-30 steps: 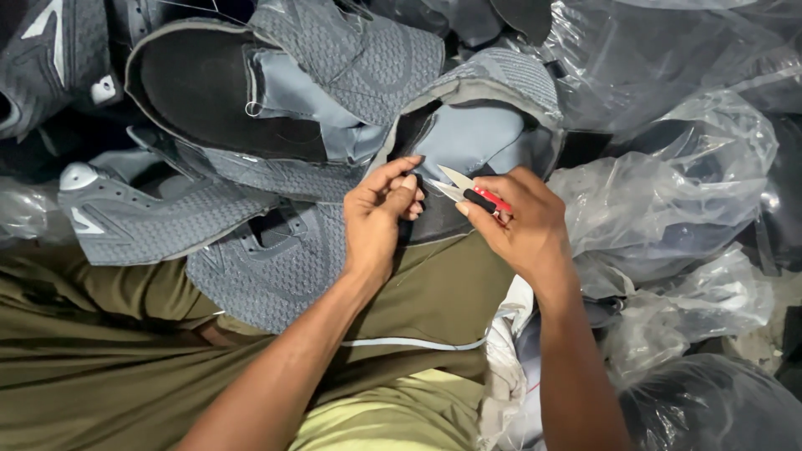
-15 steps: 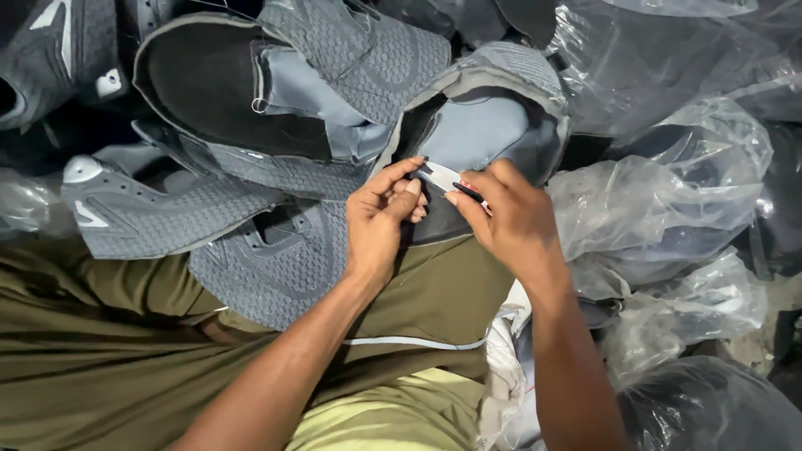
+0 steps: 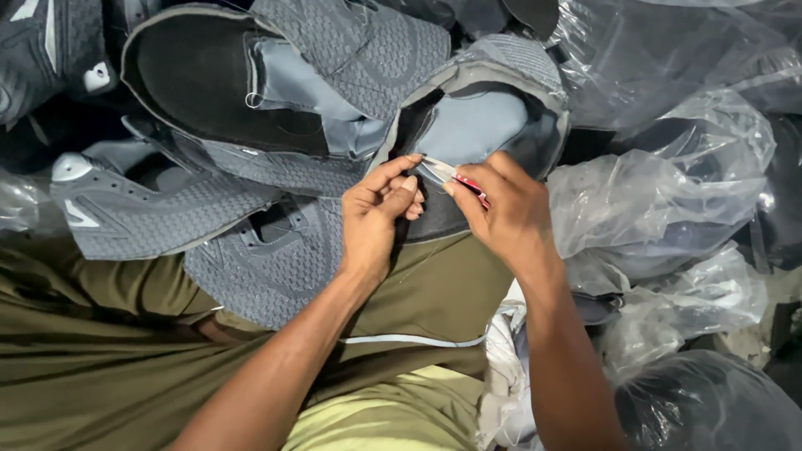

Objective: The person trims excess threads and material from shoe uppers using thread snips.

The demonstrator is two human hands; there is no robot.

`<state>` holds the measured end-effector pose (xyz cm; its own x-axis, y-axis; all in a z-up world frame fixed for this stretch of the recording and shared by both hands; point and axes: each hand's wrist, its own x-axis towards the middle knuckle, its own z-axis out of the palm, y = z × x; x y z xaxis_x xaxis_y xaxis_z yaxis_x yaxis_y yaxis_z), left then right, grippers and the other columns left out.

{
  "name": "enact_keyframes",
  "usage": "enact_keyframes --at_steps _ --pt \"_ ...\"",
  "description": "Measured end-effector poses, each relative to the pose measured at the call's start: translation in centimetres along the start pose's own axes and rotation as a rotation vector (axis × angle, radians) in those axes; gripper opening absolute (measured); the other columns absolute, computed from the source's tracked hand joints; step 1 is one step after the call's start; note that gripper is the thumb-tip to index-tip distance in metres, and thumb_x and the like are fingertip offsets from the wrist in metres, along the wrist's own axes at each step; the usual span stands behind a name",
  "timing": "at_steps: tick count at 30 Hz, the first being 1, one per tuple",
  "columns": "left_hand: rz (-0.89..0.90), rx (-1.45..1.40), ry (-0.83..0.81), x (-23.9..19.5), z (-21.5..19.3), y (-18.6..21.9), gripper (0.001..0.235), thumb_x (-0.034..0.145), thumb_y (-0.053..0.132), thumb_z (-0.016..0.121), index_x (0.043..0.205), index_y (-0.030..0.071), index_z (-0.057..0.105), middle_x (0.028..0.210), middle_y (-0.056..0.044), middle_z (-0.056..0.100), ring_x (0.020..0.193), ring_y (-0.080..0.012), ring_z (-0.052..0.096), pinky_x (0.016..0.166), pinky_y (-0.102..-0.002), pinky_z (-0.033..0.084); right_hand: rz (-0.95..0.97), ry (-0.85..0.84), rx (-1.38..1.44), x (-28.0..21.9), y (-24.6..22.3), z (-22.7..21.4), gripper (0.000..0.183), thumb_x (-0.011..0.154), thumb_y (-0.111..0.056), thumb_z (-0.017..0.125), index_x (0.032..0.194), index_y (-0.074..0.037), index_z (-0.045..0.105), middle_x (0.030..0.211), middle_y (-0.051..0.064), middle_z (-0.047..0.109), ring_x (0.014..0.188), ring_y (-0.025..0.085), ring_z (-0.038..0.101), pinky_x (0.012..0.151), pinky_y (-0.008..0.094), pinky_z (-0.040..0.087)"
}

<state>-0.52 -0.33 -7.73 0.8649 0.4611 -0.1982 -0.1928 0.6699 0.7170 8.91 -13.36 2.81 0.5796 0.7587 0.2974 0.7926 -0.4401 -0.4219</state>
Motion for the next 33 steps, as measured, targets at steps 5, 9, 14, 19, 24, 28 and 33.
enact_keyframes --at_steps 5,9,14,19,24,28,33 --pt "-0.014 0.000 0.019 0.0 -0.2 0.3 0.028 0.098 0.001 0.064 0.125 -0.003 0.070 0.085 -0.003 0.069 0.071 -0.0086 0.060 0.069 -0.024 0.050 -0.012 0.023 0.049 0.0 -0.4 -0.2 0.019 0.093 -0.010 0.082 0.105 0.000 0.071 0.090 0.010 0.065 0.073 0.023 0.067 0.064 0.034 0.052" --pt "-0.013 -0.022 0.019 0.0 -0.5 0.1 0.023 0.099 0.001 0.064 0.120 -0.004 0.071 0.084 -0.005 0.070 0.071 -0.0098 0.062 0.069 -0.025 0.052 -0.009 0.035 0.089 -0.2 -0.3 0.0 0.019 0.093 -0.010 0.082 0.104 0.000 0.070 0.091 0.010 0.065 0.074 0.023 0.067 0.065 0.033 0.052" --pt "0.014 0.028 0.005 0.0 -0.3 0.5 0.023 0.098 0.001 0.065 0.119 -0.002 0.072 0.085 -0.005 0.070 0.071 -0.0097 0.062 0.070 -0.025 0.052 0.043 0.058 0.084 -0.4 -0.2 0.2 0.022 0.089 -0.011 0.085 0.104 -0.001 0.072 0.086 0.009 0.064 0.067 0.021 0.064 0.060 0.033 0.049" --pt "0.017 0.042 -0.025 -0.1 -0.5 0.7 0.023 0.097 0.002 0.065 0.119 -0.001 0.073 0.085 -0.005 0.071 0.072 -0.0098 0.063 0.070 -0.025 0.052 0.050 0.062 0.082 -0.5 0.0 0.3 0.023 0.090 -0.012 0.085 0.105 -0.001 0.072 0.089 0.010 0.066 0.069 0.020 0.065 0.060 0.032 0.050" --pt "0.015 0.000 -0.040 0.0 -1.0 0.4 0.017 0.099 0.003 0.066 0.114 -0.002 0.074 0.084 -0.006 0.070 0.072 -0.0112 0.062 0.069 -0.026 0.051 0.036 0.042 0.092 -0.2 -0.1 0.1 0.020 0.090 -0.011 0.084 0.103 0.000 0.073 0.088 0.010 0.065 0.071 0.022 0.067 0.062 0.033 0.051" --pt "-0.009 -0.038 -0.031 -1.0 -0.8 0.5 0.014 0.098 0.002 0.066 0.108 -0.003 0.073 0.084 -0.006 0.071 0.074 -0.0114 0.063 0.070 -0.026 0.051 0.051 0.032 0.093 -0.3 -0.1 0.2 0.018 0.090 -0.010 0.083 0.101 -0.001 0.073 0.088 0.010 0.066 0.071 0.023 0.067 0.062 0.033 0.052" --pt "0.033 0.137 -0.153 -2.6 0.0 3.0 0.012 0.094 -0.001 0.069 0.105 -0.003 0.074 0.087 -0.003 0.071 0.080 -0.0095 0.063 0.078 -0.023 0.049 0.056 0.043 0.089 -0.4 0.1 0.1 0.018 0.092 -0.010 0.082 0.105 -0.001 0.073 0.092 0.010 0.066 0.075 0.022 0.069 0.064 0.032 0.053"
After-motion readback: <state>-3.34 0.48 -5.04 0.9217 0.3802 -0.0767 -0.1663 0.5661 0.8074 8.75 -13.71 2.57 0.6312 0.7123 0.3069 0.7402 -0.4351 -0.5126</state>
